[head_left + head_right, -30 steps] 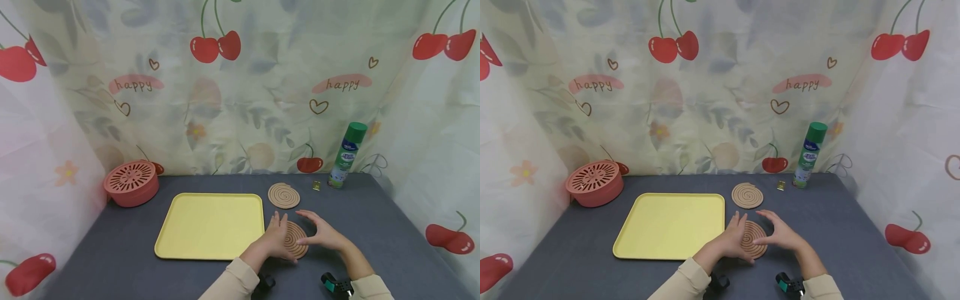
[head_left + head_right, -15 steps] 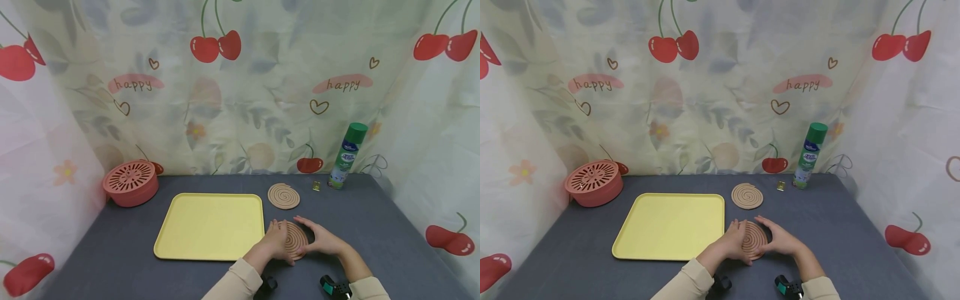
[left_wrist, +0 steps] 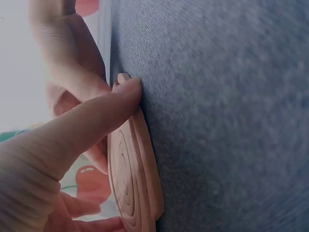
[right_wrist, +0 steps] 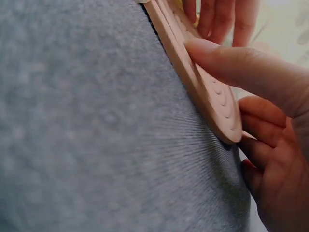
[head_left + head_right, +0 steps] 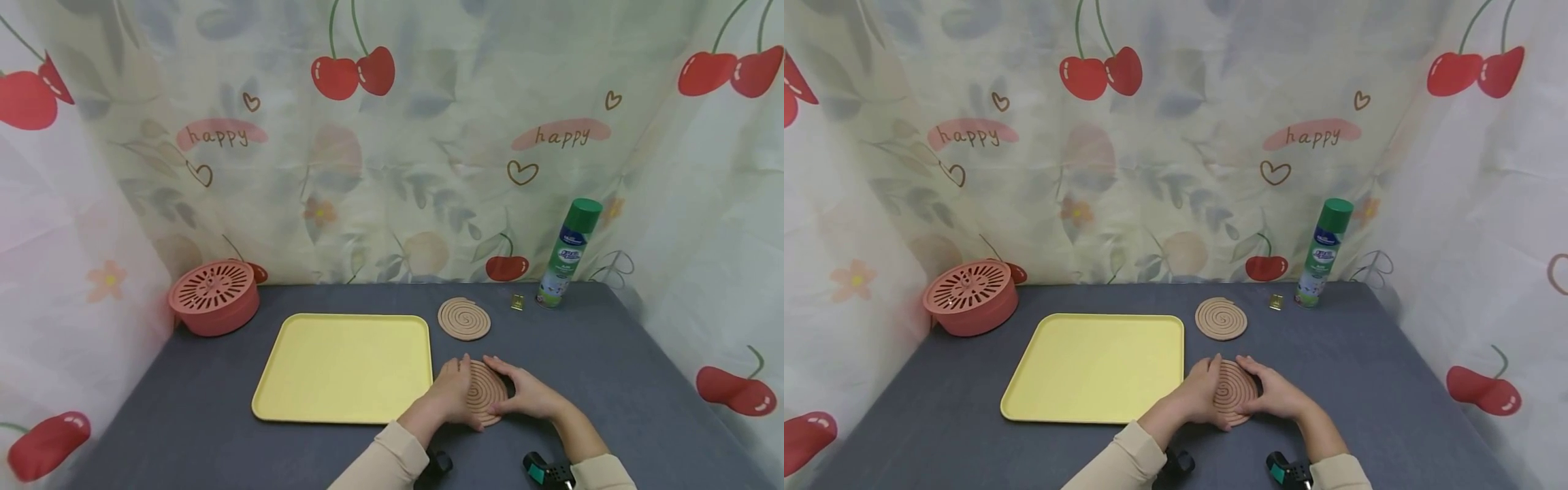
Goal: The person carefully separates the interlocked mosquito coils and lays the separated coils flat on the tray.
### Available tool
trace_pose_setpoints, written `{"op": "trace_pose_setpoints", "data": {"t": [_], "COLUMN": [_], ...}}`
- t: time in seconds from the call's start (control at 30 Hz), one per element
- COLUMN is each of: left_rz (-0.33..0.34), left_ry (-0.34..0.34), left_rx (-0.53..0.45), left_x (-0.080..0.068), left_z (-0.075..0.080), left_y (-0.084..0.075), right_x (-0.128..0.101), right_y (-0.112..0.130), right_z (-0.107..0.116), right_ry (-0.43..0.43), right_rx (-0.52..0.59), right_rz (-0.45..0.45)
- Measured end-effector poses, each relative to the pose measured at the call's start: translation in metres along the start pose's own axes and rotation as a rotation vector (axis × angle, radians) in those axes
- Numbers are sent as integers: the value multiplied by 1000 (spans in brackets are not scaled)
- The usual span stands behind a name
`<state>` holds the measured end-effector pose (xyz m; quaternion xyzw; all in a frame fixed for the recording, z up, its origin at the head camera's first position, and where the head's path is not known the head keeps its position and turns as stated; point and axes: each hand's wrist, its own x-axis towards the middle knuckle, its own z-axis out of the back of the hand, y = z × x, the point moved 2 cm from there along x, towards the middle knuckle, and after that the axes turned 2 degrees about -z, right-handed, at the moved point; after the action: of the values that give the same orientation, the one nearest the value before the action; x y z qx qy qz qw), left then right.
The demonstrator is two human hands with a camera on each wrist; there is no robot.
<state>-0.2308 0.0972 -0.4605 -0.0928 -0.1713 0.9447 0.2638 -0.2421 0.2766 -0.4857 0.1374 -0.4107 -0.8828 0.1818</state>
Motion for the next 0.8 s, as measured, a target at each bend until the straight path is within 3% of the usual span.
{"op": "trace_pose_setpoints", "data": {"t": [0.2, 0.4, 0.5, 0.67, 0.8], "left_rz": [-27, -56, -71, -96, -119], "left_ry": [-23, -84, -104, -123, -133], "left_rx": [42, 38, 28, -34, -142], "left_x": [0, -3, -4, -5, -7], "left_z": [-2, -3, -4, -5, -3], "left_y": [-2, -3, -4, -2, 1], "right_x": [1, -1, -2, -4, -6], "right_y": [-2, -4, -8, -15, -18], "right_z": [0, -1, -2, -4, -4], "right_ry": [-127, -177, -197, -215, -211], "right_rx": [52, 365, 470, 569, 620], "right_rz": [-28, -88, -100, -115, -117]}}
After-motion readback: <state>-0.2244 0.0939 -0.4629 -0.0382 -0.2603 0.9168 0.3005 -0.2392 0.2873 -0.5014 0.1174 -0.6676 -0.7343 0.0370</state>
